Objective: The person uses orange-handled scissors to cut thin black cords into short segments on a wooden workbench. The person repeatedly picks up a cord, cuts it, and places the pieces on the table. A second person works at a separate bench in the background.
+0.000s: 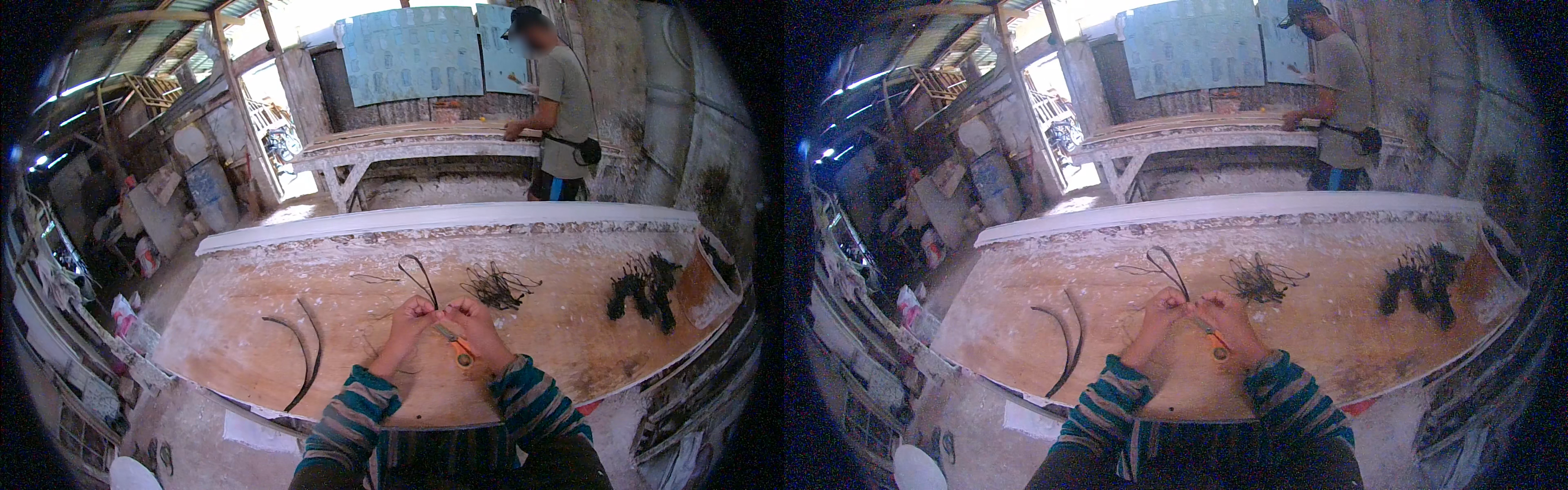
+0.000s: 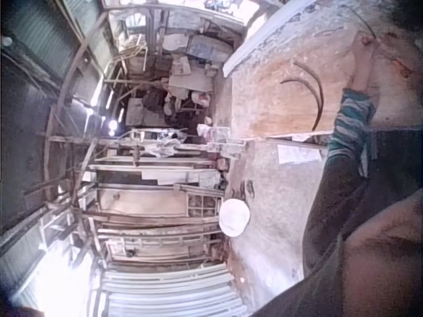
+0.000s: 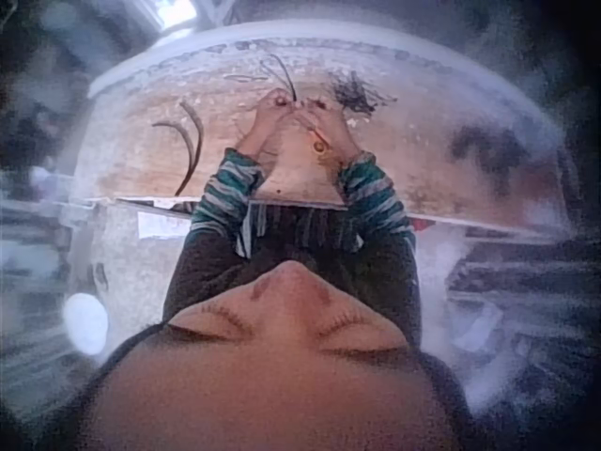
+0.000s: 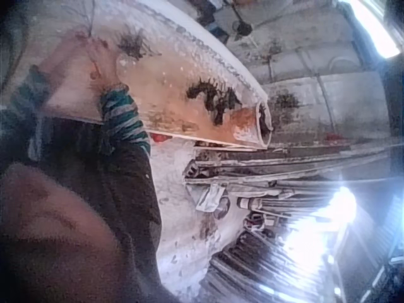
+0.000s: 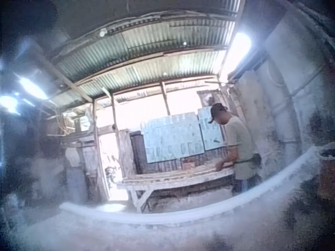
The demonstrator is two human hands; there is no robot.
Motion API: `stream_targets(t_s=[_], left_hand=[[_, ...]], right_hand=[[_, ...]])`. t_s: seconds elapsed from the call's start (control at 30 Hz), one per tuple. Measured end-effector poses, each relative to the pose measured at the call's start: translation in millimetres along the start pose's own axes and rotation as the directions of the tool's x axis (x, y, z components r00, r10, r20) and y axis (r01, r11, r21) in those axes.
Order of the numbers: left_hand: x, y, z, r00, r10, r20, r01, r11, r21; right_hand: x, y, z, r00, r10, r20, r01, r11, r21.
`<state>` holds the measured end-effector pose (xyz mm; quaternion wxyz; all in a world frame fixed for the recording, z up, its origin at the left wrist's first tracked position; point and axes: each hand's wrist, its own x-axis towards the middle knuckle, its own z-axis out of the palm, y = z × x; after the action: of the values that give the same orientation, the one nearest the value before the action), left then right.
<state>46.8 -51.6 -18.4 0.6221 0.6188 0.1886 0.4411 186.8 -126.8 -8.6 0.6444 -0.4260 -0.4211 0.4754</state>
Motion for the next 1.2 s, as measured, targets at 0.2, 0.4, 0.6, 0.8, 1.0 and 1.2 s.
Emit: stream_targets(t_s=[0.2,0.4,0.6,0.8,1.0,1.2], left_hand=[[2.5,8.6,1.2,0.995,-0.102,-0.011,0.1,0.984,-0.145],[1.8,18.7,-10.1,0.916,-0.363,0.172,0.402,0.845,-0.352],[9.0,-6.3,-32.1,0.859,-0.408,0.31,0.502,0.788,-0.355],[4.9,14.2,-14.6,0.905,-0.375,0.202,0.426,0.798,-0.425],[2.7,23.3,-0.6,0.947,-0.299,0.117,0.32,0.857,-0.404],[2.8,18.4,7.2,0.991,-0.131,-0.017,0.125,0.972,-0.199]], right_hand=[[1.5,-16.2,1.4,0.842,-0.507,0.184,0.502,0.611,-0.612],[-0.9,-28.6,1.8,0.593,-0.601,0.536,0.739,0.143,-0.658],[-8.8,-26.3,9.5,0.762,-0.459,0.458,0.645,0.465,-0.606],[-11.7,-32.5,11.7,0.771,-0.514,0.377,0.615,0.447,-0.649],[-5.0,-16.3,5.1,0.767,-0.59,0.253,0.583,0.476,-0.658],[-2.9,-11.7,5.8,0.794,-0.58,0.181,0.514,0.481,-0.71]])
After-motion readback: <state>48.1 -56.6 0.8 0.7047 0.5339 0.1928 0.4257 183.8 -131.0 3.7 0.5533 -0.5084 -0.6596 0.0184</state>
